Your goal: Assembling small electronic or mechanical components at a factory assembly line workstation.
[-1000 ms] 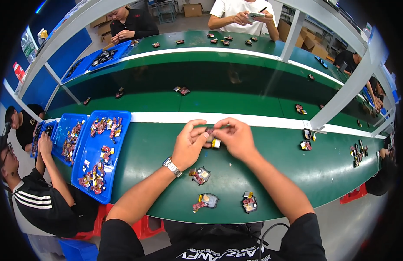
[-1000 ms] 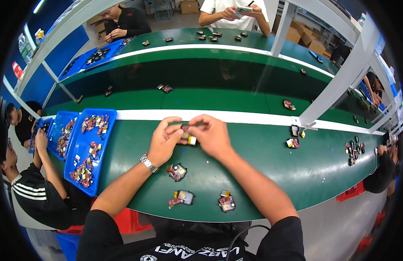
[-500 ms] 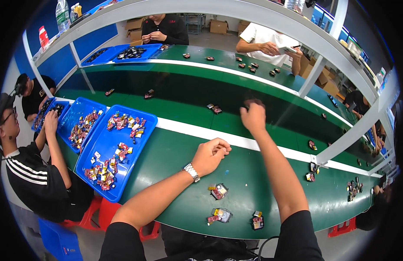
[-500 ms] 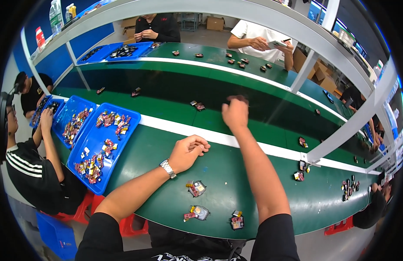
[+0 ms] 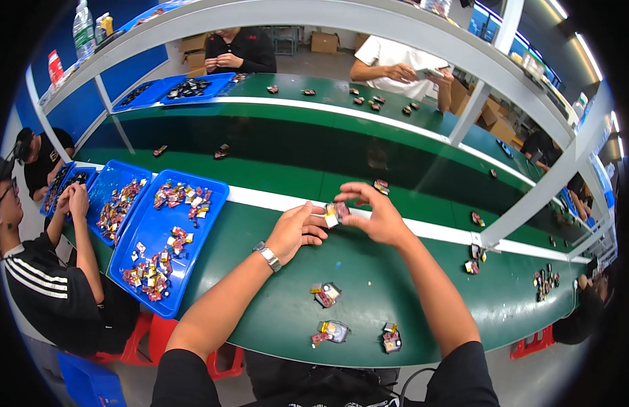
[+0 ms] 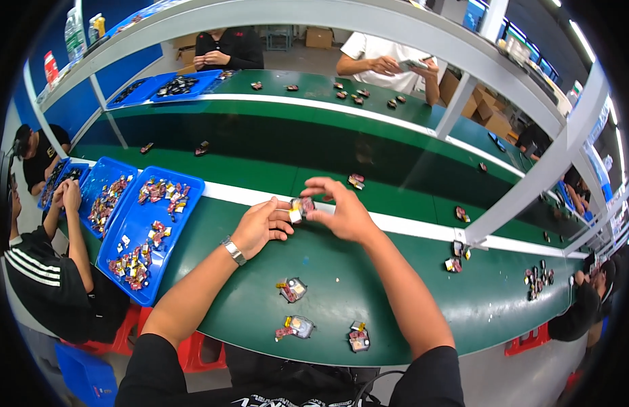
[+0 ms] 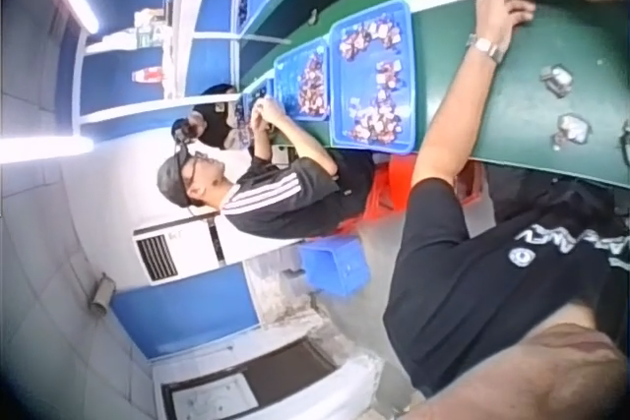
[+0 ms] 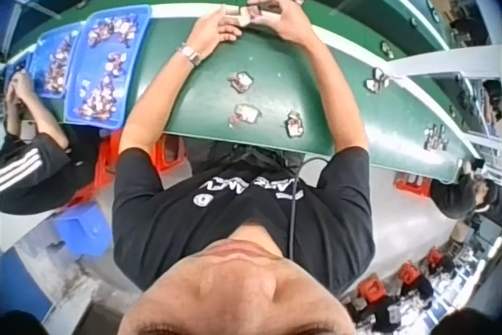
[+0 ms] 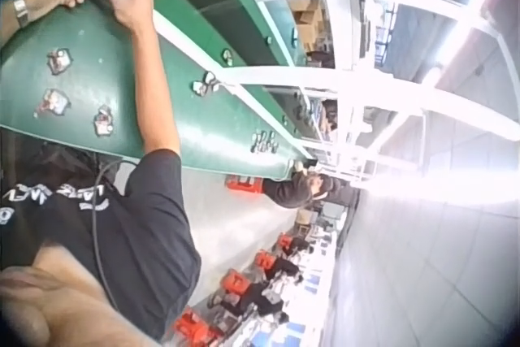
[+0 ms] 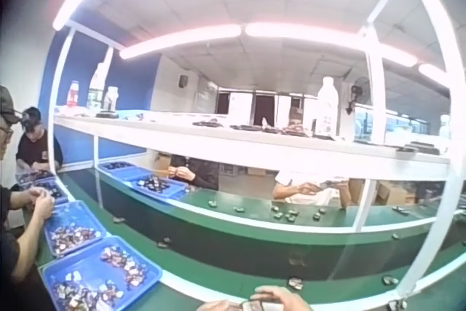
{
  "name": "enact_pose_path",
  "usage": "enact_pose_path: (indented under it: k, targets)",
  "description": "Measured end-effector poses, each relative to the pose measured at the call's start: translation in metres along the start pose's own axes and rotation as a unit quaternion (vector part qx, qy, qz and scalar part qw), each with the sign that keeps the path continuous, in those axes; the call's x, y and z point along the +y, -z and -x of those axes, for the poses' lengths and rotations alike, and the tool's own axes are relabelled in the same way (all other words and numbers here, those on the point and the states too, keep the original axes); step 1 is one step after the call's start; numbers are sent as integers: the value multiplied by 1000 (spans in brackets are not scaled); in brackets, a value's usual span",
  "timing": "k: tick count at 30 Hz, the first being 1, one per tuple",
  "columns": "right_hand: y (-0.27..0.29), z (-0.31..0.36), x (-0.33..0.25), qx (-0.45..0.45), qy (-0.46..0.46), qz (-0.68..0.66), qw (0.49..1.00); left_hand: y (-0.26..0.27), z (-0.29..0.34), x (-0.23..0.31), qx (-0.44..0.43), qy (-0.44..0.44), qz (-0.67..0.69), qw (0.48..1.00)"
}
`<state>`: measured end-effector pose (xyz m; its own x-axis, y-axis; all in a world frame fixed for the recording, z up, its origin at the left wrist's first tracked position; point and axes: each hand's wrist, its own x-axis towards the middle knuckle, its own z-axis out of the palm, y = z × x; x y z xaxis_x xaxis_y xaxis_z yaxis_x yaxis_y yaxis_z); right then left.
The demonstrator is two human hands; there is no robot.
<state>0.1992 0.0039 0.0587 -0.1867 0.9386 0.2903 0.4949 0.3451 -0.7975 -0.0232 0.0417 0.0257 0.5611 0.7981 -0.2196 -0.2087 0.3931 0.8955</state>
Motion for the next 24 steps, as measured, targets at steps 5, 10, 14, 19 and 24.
enact_pose_path:
  k: [5,10,14,19,24]
  targets:
    - [4,52,-33,-58,37,44,997,-8,4,-7,-242,77,16,967]
    - [-19,80,-33,131,109,182,968,-31,11,-15,-195,47,25,979]
    - [-29,84,-31,177,158,264,935,-33,14,-21,-182,33,33,982]
    - [-27,79,-32,154,127,259,945,-33,15,-25,-153,17,9,988]
    - [-21,79,-21,105,124,218,962,-34,14,-27,-157,16,-33,987]
